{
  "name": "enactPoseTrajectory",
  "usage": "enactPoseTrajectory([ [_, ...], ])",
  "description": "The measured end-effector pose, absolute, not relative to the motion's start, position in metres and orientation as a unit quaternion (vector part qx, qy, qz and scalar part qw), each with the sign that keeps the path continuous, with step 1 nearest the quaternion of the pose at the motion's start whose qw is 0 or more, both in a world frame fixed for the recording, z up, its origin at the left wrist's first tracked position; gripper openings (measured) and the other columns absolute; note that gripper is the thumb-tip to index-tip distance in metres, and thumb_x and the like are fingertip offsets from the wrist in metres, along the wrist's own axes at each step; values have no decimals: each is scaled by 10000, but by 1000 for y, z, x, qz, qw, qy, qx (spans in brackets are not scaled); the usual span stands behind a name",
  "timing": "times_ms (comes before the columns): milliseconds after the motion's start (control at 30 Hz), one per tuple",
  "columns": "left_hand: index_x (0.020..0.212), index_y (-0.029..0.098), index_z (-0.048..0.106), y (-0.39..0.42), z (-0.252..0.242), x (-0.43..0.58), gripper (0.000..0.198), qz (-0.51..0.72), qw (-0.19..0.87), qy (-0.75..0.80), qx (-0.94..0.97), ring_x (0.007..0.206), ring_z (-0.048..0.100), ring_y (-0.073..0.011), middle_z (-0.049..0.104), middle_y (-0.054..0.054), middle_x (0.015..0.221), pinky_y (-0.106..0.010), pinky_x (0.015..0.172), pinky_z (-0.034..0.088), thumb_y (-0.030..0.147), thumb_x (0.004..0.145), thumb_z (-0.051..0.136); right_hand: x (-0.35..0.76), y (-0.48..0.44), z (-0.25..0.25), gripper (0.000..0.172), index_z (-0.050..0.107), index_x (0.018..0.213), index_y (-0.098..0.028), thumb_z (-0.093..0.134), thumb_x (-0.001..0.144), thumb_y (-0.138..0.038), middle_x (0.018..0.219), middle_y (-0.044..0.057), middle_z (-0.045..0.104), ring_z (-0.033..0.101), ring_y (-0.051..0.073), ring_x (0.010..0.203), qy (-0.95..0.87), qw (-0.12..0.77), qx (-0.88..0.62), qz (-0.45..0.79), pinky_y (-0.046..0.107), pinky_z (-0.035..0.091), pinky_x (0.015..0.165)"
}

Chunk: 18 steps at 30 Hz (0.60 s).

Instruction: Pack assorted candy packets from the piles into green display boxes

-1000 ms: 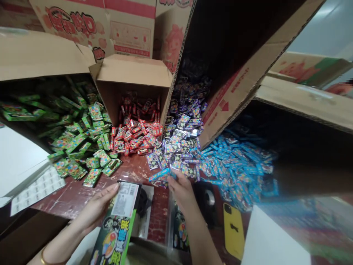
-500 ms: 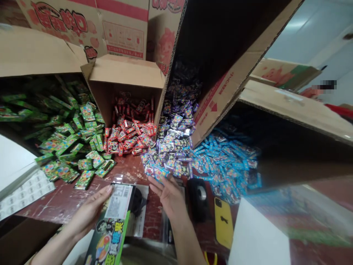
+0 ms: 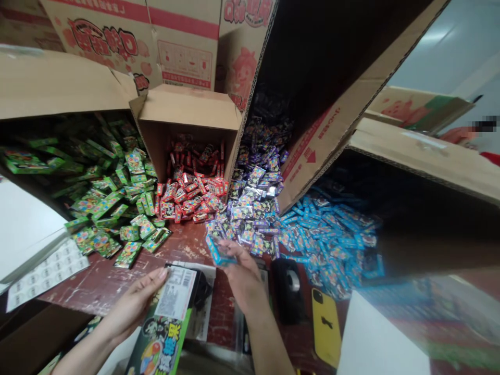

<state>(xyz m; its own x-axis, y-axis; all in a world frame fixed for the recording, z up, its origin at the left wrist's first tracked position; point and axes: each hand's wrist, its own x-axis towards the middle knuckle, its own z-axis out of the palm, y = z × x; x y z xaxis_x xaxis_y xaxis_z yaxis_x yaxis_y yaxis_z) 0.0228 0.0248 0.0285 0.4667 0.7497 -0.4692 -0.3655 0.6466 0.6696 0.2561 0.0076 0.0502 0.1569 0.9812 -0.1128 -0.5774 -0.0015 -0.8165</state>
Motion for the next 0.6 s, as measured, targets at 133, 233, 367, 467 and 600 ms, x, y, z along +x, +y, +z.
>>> enactPoseTrajectory([
  [133, 932, 170, 705, 21, 29, 24, 250, 331, 815, 381, 284, 694, 649, -141, 736, -46, 815, -206, 663, 480, 392, 823, 667, 255, 20, 49, 209, 720, 825, -224, 786, 698, -377, 1107, 55, 669, 628, 238, 1013, -311, 648, -455, 525, 350, 537, 845],
  [233, 932, 159, 709, 20, 31, 28, 281, 325, 811, 377, 308, 657, 630, -129, 731, -48, 807, -202, 649, 469, 414, 831, 649, 249, 33, 55, 509, 636, 1166, -298, 804, 687, -270, 1296, 35, 584, 625, 203, 1010, -365, 633, -457, 507, 302, 548, 801],
  [367, 927, 142, 710, 19, 37, 33, 316, 323, 808, 366, 330, 655, 614, -131, 717, -53, 777, -201, 650, 456, 434, 831, 640, 237, 42, 66, 591, 507, 1328, -314, 719, 781, -248, 1357, 32, 533, 557, 199, 1161, -463, 594, -434, 495, 320, 484, 953],
  [467, 906, 139, 710, 20, 42, 34, 335, 326, 808, 356, 339, 631, 596, -134, 705, -53, 755, -208, 638, 448, 455, 832, 627, 233, 42, 67, 469, 552, 1288, -277, 654, 831, -264, 1285, 40, 572, 500, 205, 1231, -539, 538, -443, 473, 339, 409, 1037],
  [600, 863, 150, 704, 18, 45, 33, 351, 322, 800, 363, 354, 619, 573, -140, 679, -37, 723, -221, 642, 440, 490, 811, 635, 238, 43, 69, 273, 617, 1139, -244, 588, 870, -279, 984, 35, 661, 637, 178, 892, -612, 441, -456, 473, 283, 522, 778],
])
